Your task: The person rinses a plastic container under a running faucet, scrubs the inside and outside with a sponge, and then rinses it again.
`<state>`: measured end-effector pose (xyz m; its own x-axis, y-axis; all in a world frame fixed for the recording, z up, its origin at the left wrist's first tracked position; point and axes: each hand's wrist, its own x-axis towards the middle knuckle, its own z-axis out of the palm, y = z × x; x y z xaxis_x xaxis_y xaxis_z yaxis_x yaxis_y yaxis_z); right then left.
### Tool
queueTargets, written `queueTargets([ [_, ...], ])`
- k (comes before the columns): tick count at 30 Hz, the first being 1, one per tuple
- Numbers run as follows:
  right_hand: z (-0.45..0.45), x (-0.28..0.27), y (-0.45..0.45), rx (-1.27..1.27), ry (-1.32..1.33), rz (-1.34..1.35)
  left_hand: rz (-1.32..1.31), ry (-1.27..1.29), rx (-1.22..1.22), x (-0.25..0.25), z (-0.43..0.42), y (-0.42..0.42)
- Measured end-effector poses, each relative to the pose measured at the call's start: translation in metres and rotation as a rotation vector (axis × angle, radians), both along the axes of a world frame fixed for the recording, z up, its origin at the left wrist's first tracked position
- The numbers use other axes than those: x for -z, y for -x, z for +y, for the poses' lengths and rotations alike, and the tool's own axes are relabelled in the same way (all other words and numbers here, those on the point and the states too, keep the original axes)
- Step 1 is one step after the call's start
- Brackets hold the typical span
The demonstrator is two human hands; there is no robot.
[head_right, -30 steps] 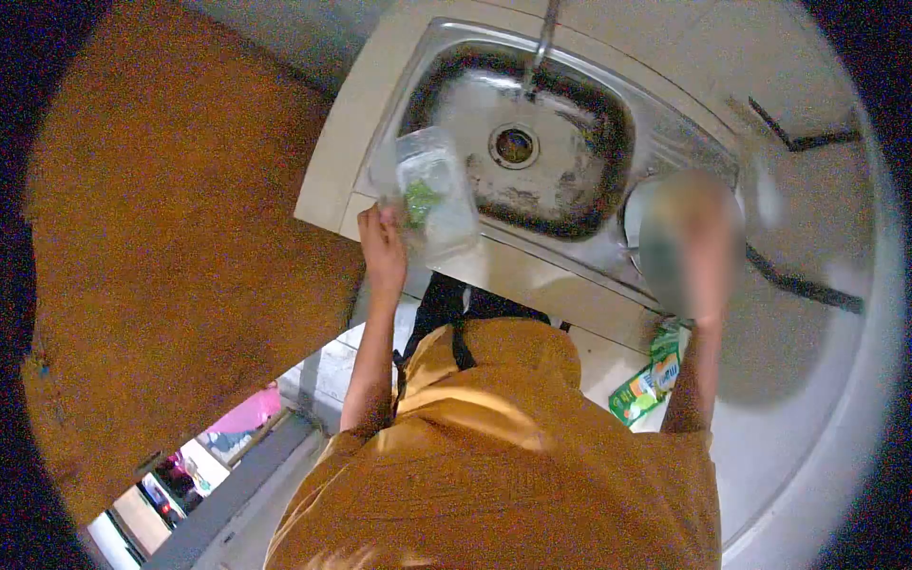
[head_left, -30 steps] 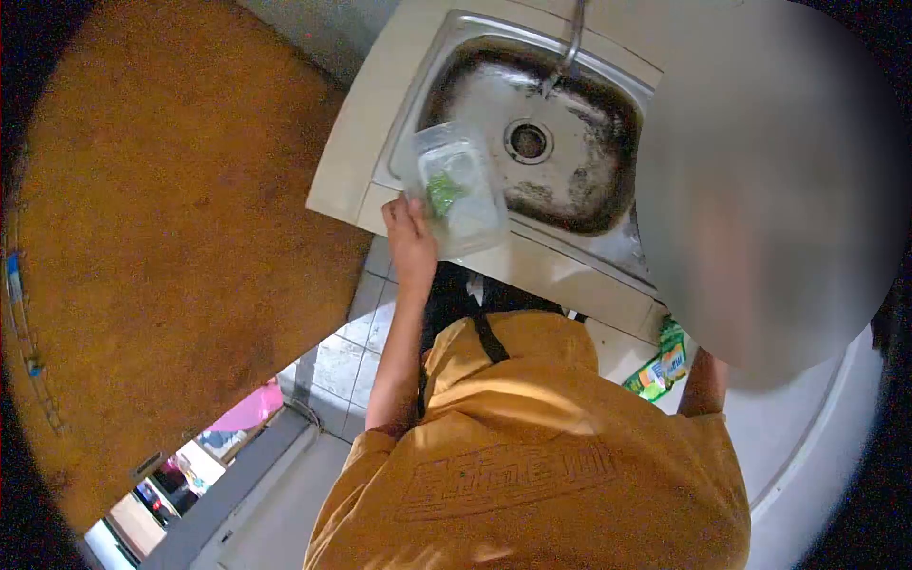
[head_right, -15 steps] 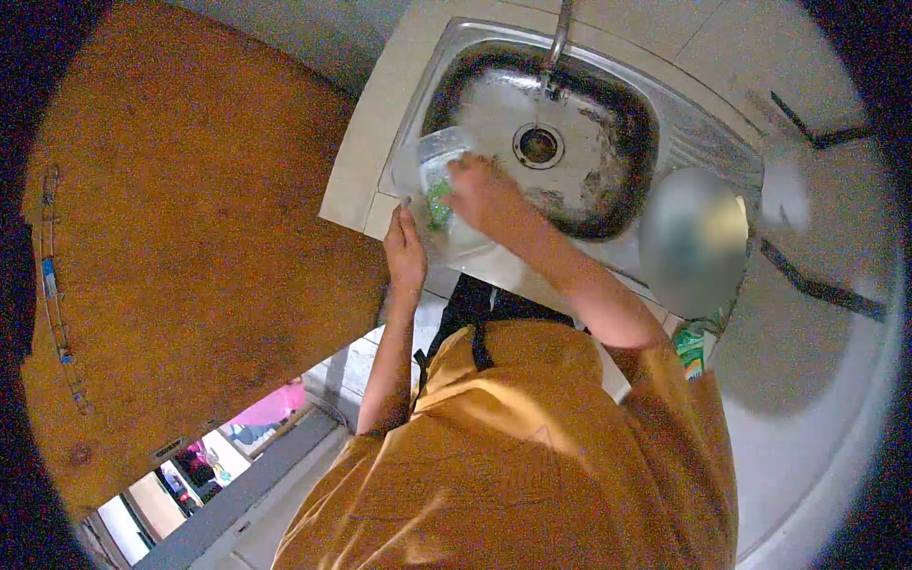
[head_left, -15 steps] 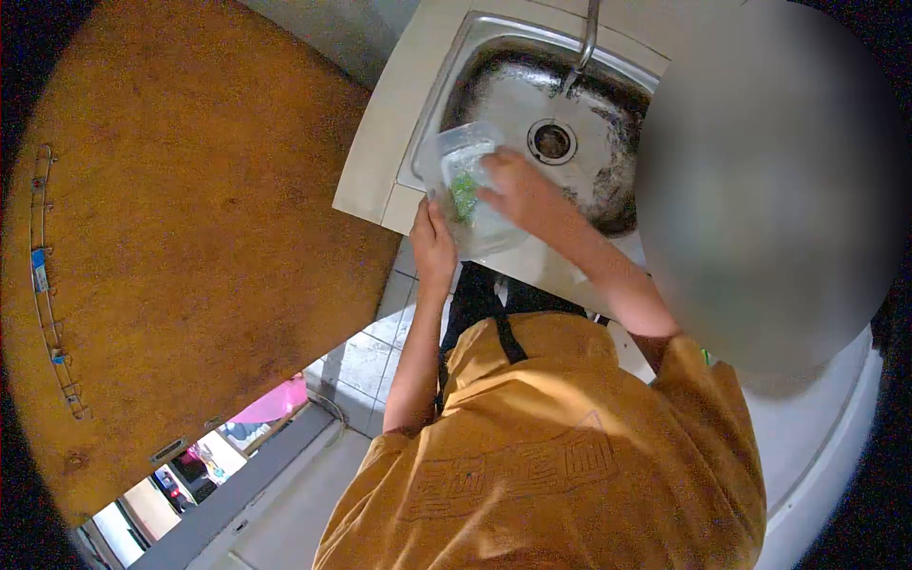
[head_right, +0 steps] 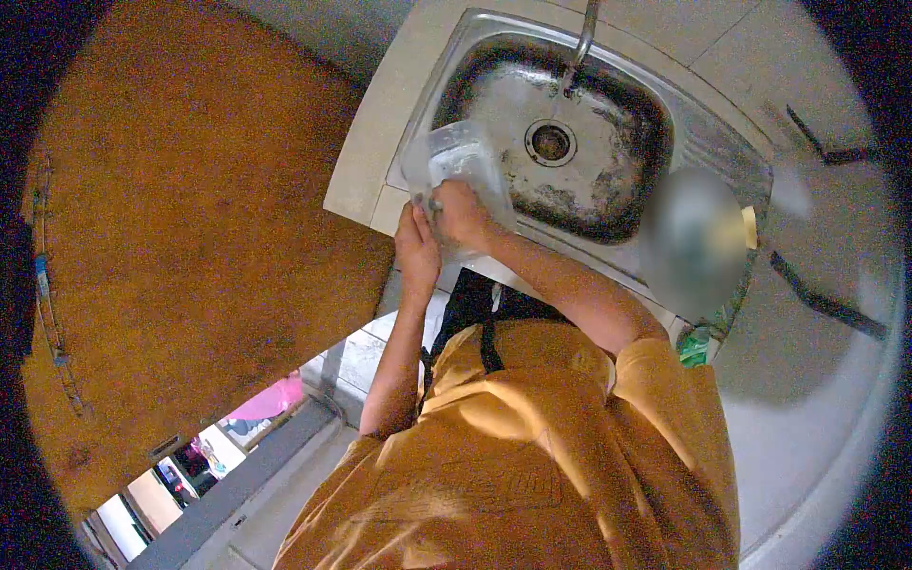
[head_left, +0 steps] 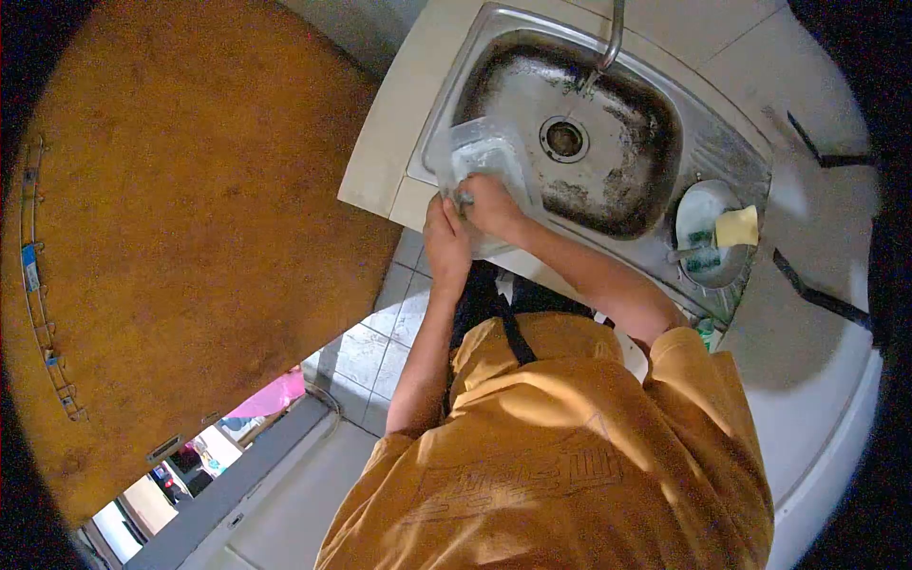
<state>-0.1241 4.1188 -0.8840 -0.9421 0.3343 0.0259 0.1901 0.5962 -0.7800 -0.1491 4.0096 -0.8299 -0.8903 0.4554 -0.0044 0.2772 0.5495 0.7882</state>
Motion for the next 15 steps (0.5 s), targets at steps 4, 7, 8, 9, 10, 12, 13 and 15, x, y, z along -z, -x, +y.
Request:
queueTargets([
  [4, 0.004, 0.007, 0.016, 0.066, 0.057, 0.051, 0.033, 0.012, 0.022, 0.008, -0.004, 0.010],
  [7, 0.008, 0.011, 0.035, 0.117, 0.009, 0.038, 0.090, 0.039, 0.029, 0.011, -0.009, 0.016],
  [8, 0.009, 0.013, 0.044, 0.115, 0.010, 0.037, 0.082, 0.036, 0.054, 0.011, -0.011, 0.019],
  [9, 0.011, 0.018, 0.054, 0.142, -0.006, 0.095, 0.075, 0.033, 0.079, 0.014, -0.013, 0.022],
  [10, 0.010, 0.022, 0.059, 0.169, -0.023, 0.154, 0.073, 0.034, 0.078, 0.016, -0.016, 0.024],
  [12, 0.007, 0.027, 0.063, 0.102, -0.016, 0.135, 0.069, 0.071, 0.082, 0.019, -0.019, 0.027],
  [13, 0.006, 0.027, 0.064, 0.037, -0.010, 0.117, 0.068, 0.072, 0.081, 0.020, -0.019, 0.029],
  [15, 0.000, 0.026, 0.061, -0.110, -0.061, -0.006, 0.183, 0.151, -0.009, 0.022, -0.019, 0.033],
])
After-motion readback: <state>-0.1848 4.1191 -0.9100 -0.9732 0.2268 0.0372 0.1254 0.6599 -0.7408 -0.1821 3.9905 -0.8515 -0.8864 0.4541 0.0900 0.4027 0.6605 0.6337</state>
